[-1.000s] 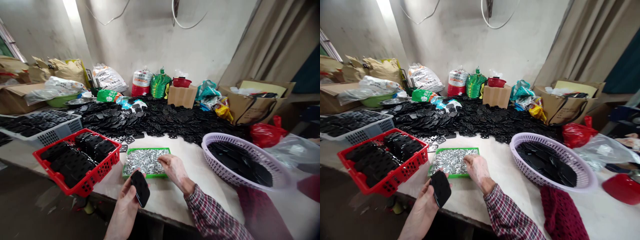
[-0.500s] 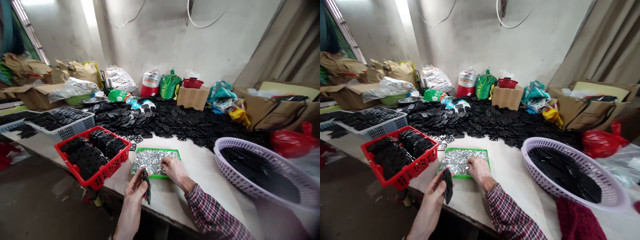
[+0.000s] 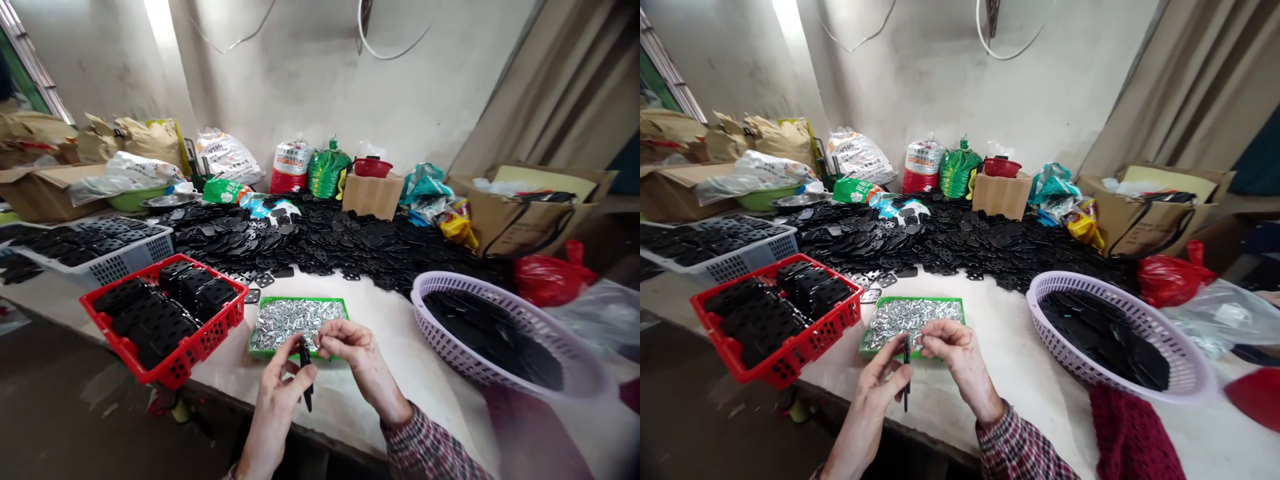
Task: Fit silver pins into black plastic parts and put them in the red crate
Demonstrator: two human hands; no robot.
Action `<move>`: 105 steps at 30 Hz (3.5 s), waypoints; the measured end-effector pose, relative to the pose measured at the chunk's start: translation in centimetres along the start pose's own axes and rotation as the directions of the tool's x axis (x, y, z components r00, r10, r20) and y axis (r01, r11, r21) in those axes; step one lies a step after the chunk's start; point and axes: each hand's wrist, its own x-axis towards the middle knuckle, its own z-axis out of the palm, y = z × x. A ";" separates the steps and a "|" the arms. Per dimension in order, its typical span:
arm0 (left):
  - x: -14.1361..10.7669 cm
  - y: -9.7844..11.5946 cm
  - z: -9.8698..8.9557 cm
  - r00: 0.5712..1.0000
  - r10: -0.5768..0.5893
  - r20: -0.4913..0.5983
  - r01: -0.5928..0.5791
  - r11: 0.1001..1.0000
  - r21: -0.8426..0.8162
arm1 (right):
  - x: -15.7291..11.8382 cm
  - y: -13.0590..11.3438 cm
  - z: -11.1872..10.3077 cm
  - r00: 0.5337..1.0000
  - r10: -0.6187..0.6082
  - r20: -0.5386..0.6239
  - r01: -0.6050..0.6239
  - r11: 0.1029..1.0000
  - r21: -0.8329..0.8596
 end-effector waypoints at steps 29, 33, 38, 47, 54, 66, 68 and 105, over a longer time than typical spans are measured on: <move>-0.5 1.9 -0.4 0.997 -0.011 0.081 0.008 0.999 0.040 | -1.4 0.9 -0.3 0.673 -0.624 0.398 0.685 0.322 -0.654; -0.5 1.5 -0.5 0.987 -0.032 0.160 0.046 0.995 -0.086 | -0.8 1.8 -0.7 0.624 -0.632 0.459 0.724 0.249 -0.643; -0.7 1.1 -0.2 0.988 -0.058 0.146 0.086 0.977 -0.196 | -0.3 2.2 0.4 0.643 -0.643 0.417 0.714 0.306 -0.630; -0.7 2.7 -1.0 0.996 0.086 -0.027 -0.079 0.976 0.204 | -1.2 -0.5 2.6 0.771 -0.555 0.311 0.623 0.559 -0.547; -1.1 2.3 -1.0 0.936 0.348 -0.057 -0.280 0.831 0.480 | -2.5 -1.8 3.0 0.823 -0.550 0.141 0.532 0.661 -0.529; -1.3 1.3 -0.9 0.763 0.646 0.012 -0.458 0.528 0.715 | -3.9 -0.7 3.5 0.765 -0.634 0.107 0.508 0.494 -0.706; -1.1 1.3 -1.0 0.768 0.641 0.022 -0.457 0.522 0.720 | -3.9 -0.6 3.5 0.763 -0.633 0.132 0.496 0.440 -0.749; -1.8 0.5 0.6 0.756 0.654 -0.014 -0.496 0.587 0.641 | -4.5 1.4 3.9 0.832 -0.528 -0.171 0.335 0.723 -0.605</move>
